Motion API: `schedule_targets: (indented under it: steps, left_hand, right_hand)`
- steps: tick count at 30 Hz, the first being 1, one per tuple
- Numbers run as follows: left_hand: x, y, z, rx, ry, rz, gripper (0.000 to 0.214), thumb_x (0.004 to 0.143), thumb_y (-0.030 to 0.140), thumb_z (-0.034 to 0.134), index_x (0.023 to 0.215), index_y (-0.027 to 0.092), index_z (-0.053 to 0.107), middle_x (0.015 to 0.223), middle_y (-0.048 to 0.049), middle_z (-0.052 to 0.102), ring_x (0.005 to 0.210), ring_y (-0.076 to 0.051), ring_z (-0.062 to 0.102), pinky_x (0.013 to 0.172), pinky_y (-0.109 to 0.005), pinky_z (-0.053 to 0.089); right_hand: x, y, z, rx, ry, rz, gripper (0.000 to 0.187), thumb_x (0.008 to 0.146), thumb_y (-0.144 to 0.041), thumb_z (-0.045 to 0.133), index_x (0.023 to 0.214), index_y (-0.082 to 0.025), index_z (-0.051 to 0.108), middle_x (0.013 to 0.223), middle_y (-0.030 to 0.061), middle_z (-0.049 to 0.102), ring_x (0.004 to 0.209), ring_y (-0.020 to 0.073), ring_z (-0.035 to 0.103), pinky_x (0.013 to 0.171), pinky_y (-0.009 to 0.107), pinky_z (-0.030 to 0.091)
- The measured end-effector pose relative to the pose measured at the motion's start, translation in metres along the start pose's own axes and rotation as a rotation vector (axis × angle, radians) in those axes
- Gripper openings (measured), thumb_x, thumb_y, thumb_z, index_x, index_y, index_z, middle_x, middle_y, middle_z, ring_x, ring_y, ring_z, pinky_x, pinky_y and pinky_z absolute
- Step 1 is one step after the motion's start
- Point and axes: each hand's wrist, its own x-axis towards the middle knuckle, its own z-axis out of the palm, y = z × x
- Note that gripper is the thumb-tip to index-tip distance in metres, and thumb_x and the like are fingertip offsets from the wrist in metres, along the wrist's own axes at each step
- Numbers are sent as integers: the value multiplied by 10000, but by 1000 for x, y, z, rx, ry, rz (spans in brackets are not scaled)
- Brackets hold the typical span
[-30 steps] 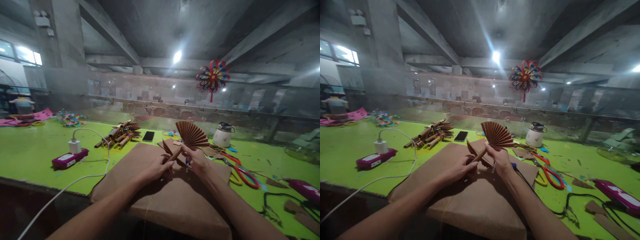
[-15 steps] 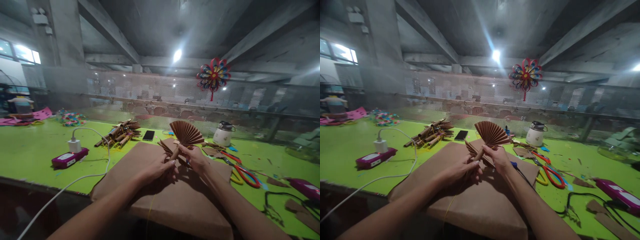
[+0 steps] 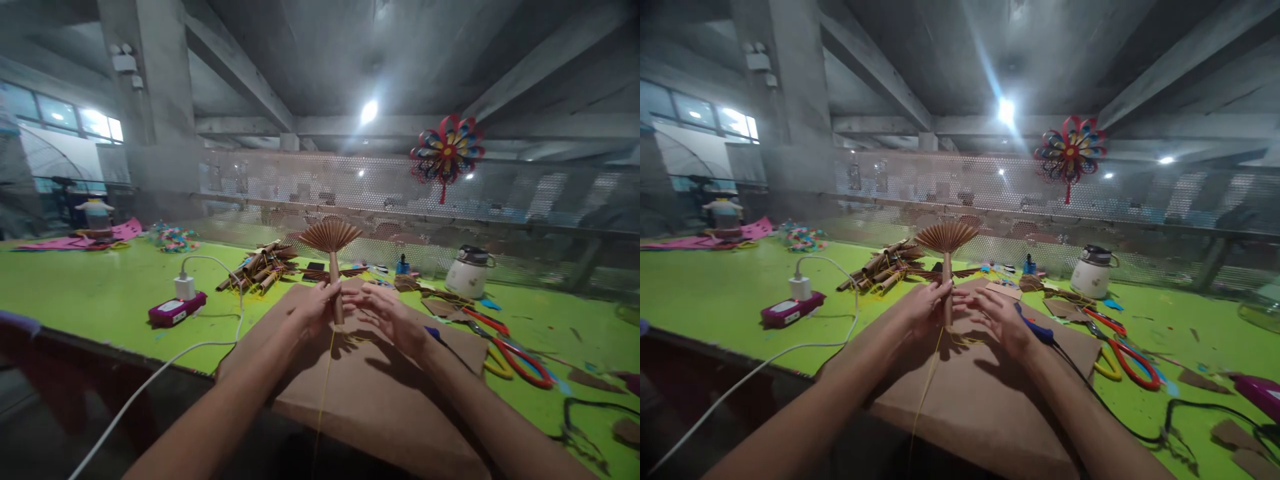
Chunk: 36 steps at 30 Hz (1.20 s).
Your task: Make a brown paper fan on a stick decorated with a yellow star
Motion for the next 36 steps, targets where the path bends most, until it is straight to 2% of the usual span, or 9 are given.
schedule_targets:
  steps: [2,4,7,10,12,17,25,32,36]
  left_hand:
    - [0,2,5,-9,5,-13,130,872,223,527,963,133,508,889,-135,686,719,-195,675,703,-364,542]
    - [-1,3,12,-16,1,-54,156,860,250,550,924,109,531,850,-145,686,677,-193,668,661,-348,541]
    - [-1,0,22,-10,22,-92,203,837,295,588,860,95,562,797,-137,685,633,-175,649,620,-318,538]
    - [4,-3,26,-4,61,-32,178,821,273,613,841,98,585,781,-125,688,660,-176,650,632,-305,543]
    - [9,-5,25,-11,77,9,156,820,253,615,844,101,592,804,-134,691,690,-184,660,658,-301,546]
    - [18,-6,17,-27,94,33,123,837,223,589,871,105,583,888,-153,690,752,-194,675,699,-295,547]
    - [22,-9,3,-74,117,-17,138,882,197,494,911,85,568,893,-165,685,792,-197,676,732,-300,545]
    - [24,-13,-8,-26,205,4,140,878,217,511,959,103,517,942,-170,679,687,-182,676,661,-328,560]
    - [27,-14,-16,-35,256,7,167,876,233,522,992,121,478,849,-141,676,654,-180,669,612,-317,560]
  right_hand:
    - [-5,5,17,-30,-138,18,449,705,-343,724,1110,-208,585,1140,87,618,1018,209,593,818,331,481]
    - [-9,11,29,-44,-212,51,438,690,-331,739,1078,-195,587,1109,89,620,945,196,614,772,318,495]
    - [-12,21,35,-65,-238,137,364,699,-347,733,979,-160,596,905,76,669,692,145,634,621,273,497]
    - [-14,30,33,-80,-235,211,325,718,-390,704,867,-120,604,662,38,659,441,84,539,454,210,423]
    - [-15,35,31,-53,-229,233,352,728,-427,681,847,-103,611,584,23,641,376,65,482,402,188,377]
    - [-15,40,28,-19,-297,244,366,763,-445,640,863,-93,630,572,37,656,377,69,497,388,173,340]
    - [-17,37,24,-28,-452,274,348,810,-397,607,919,-69,645,580,44,669,356,55,455,407,187,368]
    - [-24,30,21,-91,-598,385,368,842,-399,569,1004,-75,640,641,61,690,392,64,540,358,152,305]
    - [-38,16,26,-133,-735,498,352,817,-351,612,1057,-95,649,791,87,705,522,65,596,434,136,365]
